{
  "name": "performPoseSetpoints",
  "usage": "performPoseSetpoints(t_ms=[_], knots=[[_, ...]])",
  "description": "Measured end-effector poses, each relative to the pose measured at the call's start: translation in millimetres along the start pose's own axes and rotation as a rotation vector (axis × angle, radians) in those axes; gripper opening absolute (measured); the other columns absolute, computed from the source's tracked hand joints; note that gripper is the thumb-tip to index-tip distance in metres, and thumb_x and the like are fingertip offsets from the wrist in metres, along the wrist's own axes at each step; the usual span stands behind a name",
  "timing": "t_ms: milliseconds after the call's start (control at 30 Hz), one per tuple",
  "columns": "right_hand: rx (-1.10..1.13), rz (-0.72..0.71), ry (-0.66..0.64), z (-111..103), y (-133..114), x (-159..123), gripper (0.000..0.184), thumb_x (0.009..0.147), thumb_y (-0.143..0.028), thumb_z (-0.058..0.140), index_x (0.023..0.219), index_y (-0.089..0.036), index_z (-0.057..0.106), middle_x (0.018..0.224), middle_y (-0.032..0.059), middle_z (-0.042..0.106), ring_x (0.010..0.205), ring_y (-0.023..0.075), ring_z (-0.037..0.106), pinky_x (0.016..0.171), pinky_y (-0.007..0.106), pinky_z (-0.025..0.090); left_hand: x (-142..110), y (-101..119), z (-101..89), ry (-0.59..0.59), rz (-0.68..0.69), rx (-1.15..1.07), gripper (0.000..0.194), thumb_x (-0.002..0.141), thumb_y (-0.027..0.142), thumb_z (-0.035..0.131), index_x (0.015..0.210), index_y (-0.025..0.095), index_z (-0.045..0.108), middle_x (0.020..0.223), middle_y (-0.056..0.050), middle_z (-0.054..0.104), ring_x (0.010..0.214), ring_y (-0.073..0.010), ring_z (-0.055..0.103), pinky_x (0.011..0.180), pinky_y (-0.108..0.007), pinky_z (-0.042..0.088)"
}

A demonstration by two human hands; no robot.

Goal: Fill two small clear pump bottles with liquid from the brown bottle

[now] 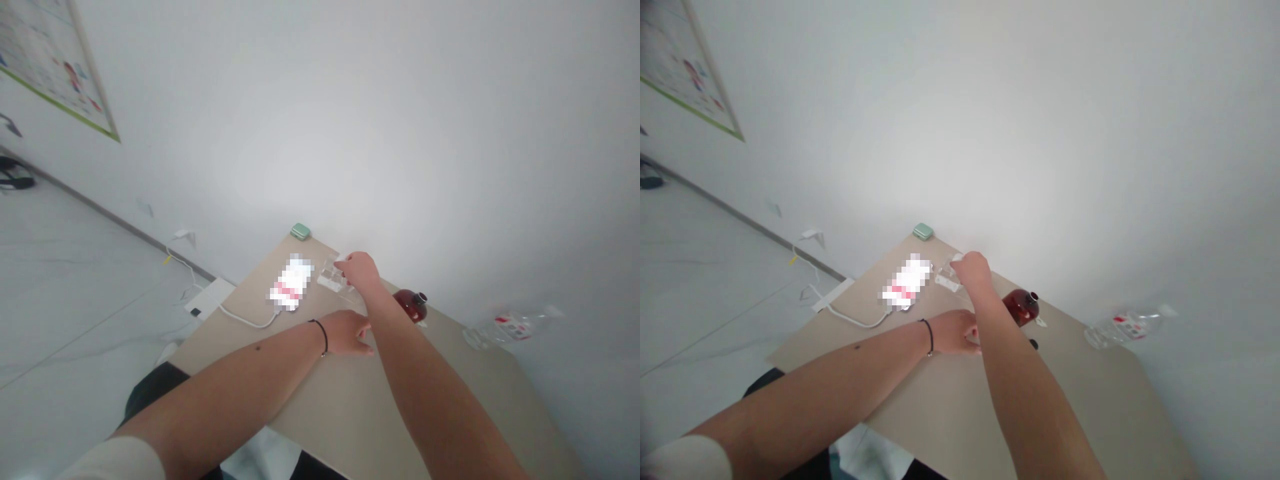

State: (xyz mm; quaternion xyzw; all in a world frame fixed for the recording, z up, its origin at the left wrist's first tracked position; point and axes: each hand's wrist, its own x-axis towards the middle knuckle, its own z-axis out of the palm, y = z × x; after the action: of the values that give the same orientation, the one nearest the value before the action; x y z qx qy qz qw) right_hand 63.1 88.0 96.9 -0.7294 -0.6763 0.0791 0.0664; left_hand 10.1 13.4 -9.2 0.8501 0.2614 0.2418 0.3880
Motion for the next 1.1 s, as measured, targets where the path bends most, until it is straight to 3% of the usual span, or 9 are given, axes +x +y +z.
performPoseSetpoints(t_ms=[133,300,400,533,733,833,933,1000,1100], knots=[[-0.015,-0.002,0.050,-8,4,-8,0.028,0.086,-0.037,0.065,0.097,-0.014,0.077,0.099,0.0150,0.079,0.098,0.0252,0.073,0.082,0.029,0.052,-1,5,-3.8,-0.018,-0.013,0.014,0.052,0.078,0.042,0.073,0.126,0.025,0.064,0.101,-0.005,0.075,0.094,-0.0269,0.071,0.076,-0.031,0.049],[-0.087,-0.018,0.215,-40,19,-14,0.049,0.091,-0.041,0.058,0.134,-0.019,0.062,0.135,0.0142,0.067,0.124,0.0287,0.062,0.100,0.038,0.047,-1,14,-9.9,-0.065,-0.042,0.048,0.049,0.081,0.044,0.071,0.125,0.023,0.064,0.103,-0.006,0.074,0.090,-0.0253,0.069,0.076,-0.032,0.048],[-0.229,-0.004,0.112,-53,27,-13,0.043,0.090,-0.040,0.058,0.128,-0.023,0.066,0.133,0.0130,0.068,0.123,0.0302,0.063,0.099,0.041,0.049,-3,16,-11.7,-0.063,-0.058,0.059,0.047,0.082,0.044,0.070,0.124,0.022,0.064,0.105,-0.006,0.074,0.091,-0.0249,0.069,0.078,-0.032,0.048],[-0.359,0.028,-0.044,-45,30,-13,0.036,0.090,-0.040,0.056,0.118,-0.023,0.071,0.125,0.0152,0.071,0.117,0.0327,0.066,0.091,0.044,0.052,-4,16,-12.3,-0.057,-0.052,0.039,0.046,0.083,0.043,0.069,0.124,0.022,0.064,0.103,-0.006,0.074,0.091,-0.0233,0.068,0.079,-0.031,0.048],[-0.359,0.003,-0.060,-25,31,-17,0.030,0.091,-0.025,0.053,0.113,-0.017,0.072,0.119,0.0187,0.073,0.112,0.0305,0.068,0.089,0.039,0.052,-4,15,-11.4,-0.017,-0.042,-0.035,0.040,0.083,0.039,0.069,0.118,0.022,0.067,0.095,-0.004,0.073,0.079,-0.0188,0.067,0.072,-0.028,0.048],[-0.338,-0.018,-0.015,-44,31,-23,0.031,0.092,-0.023,0.051,0.114,-0.017,0.071,0.120,0.0169,0.073,0.113,0.0273,0.068,0.090,0.034,0.049,-9,17,-13.7,0.134,0.007,-0.076,0.021,0.086,0.028,0.063,0.104,0.020,0.071,0.085,-0.002,0.072,0.073,-0.0163,0.064,0.071,-0.027,0.049],[-0.284,-0.053,0.127,-80,32,-40,0.031,0.092,-0.030,0.052,0.114,-0.020,0.071,0.119,0.0133,0.074,0.111,0.0275,0.067,0.089,0.033,0.048,-16,21,-17.7,0.503,0.080,-0.056,0.017,0.085,0.022,0.058,0.098,0.020,0.069,0.085,-0.004,0.068,0.082,-0.0187,0.063,0.083,-0.032,0.050],[-0.241,-0.073,0.232,-99,34,-60,0.027,0.090,-0.034,0.057,0.107,-0.020,0.073,0.114,0.0117,0.075,0.107,0.0282,0.068,0.086,0.033,0.047,-19,22,-18.7,0.733,0.095,-0.034,0.026,0.082,0.024,0.063,0.107,0.019,0.063,0.099,-0.008,0.065,0.098,-0.0238,0.061,0.093,-0.039,0.049],[-0.241,-0.078,0.221,-102,37,-97,0.025,0.090,-0.035,0.058,0.104,-0.021,0.074,0.100,0.0103,0.077,0.094,0.0261,0.070,0.078,0.032,0.046,-19,21,-15.4,0.833,0.146,-0.034,0.063,0.072,0.040,0.079,0.125,0.019,0.051,0.128,-0.016,0.055,0.126,-0.0332,0.050,0.109,-0.051,0.041]])
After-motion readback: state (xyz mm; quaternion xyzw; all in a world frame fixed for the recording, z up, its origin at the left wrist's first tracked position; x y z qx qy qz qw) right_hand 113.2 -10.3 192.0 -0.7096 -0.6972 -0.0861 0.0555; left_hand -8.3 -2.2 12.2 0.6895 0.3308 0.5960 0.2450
